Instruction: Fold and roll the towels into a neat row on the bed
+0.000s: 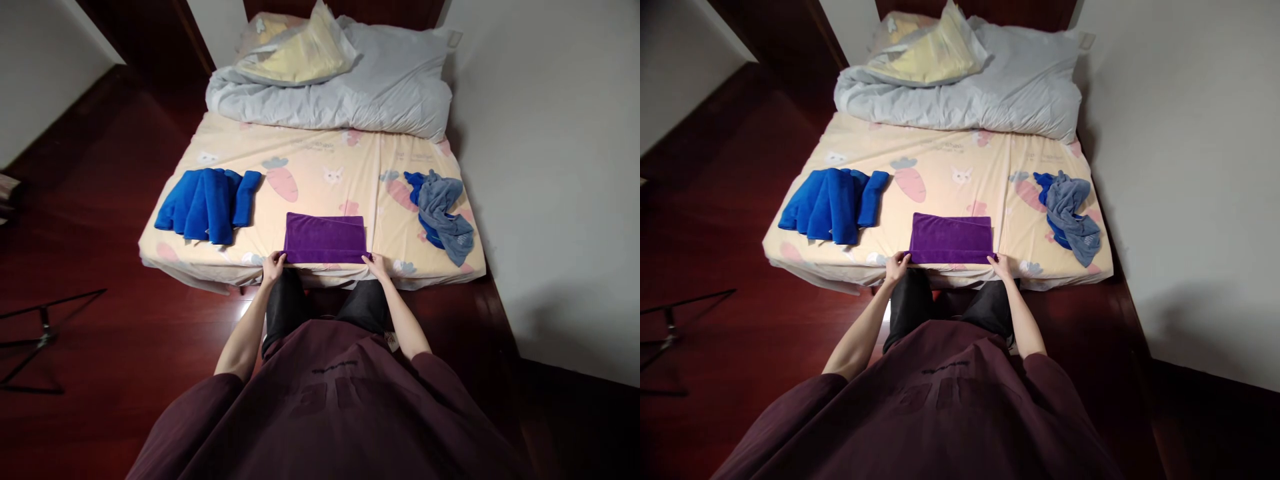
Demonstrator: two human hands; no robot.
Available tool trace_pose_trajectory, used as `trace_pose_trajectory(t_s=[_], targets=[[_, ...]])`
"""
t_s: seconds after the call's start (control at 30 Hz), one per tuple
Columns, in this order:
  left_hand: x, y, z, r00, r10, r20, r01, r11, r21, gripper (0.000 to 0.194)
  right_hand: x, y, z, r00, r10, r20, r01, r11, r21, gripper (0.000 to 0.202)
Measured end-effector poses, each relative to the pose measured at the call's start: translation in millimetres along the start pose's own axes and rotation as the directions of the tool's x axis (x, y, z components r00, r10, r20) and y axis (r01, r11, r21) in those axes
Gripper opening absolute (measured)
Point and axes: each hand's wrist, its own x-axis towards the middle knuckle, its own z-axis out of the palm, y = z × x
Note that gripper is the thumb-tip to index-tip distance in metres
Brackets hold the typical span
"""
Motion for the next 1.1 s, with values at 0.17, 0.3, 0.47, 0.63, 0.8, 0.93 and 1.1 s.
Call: trace_pose_trajectory(t_s=[0.17,0.3,0.47,0.63,0.8,0.93,1.1], targets=[[0.7,1.7,0.1,0.999,-0.011,-0.031,0.01,0.999,-0.032,0.034,-3.2,-3.4,-1.0,1.0,0.008,-0.003,-0.008,0.998,0.062,0.049],[2.2,1.4,2.0,1.0,-0.009,-0.009,0.008,0.999,-0.037,0.034,-3.9,-7.6,-1.0,1.0,0.017,-0.004,-0.016,0.993,0.118,0.053],[4.0,-3.4,3.5,1.0,-0.009,0.02,0.01,0.999,-0.034,0.034,-4.6,-5.4,-2.2,0.999,0.007,-0.044,0.0,0.986,0.165,0.052],[8.1,-11.0,3.9,0.997,-0.076,0.015,0.077,0.993,-0.093,0.036,-2.5,2.4,-3.5,0.997,0.043,-0.063,-0.034,0.99,0.137,0.048],[12.7,-12.9,4.4,0.991,-0.133,0.015,0.133,0.986,-0.103,0.034,0.5,4.5,-2.0,0.994,0.082,-0.071,-0.076,0.993,0.091,0.046],[14.3,-11.5,5.5,0.99,-0.14,0.003,0.14,0.987,-0.077,0.029,0.4,2.9,-0.8,0.992,0.083,-0.094,-0.079,0.996,0.046,0.045],[15.6,-11.3,8.3,0.989,-0.151,0.0,0.151,0.988,-0.035,0.03,1.1,2.1,1.0,0.991,0.081,-0.105,-0.078,0.996,0.037,0.04]])
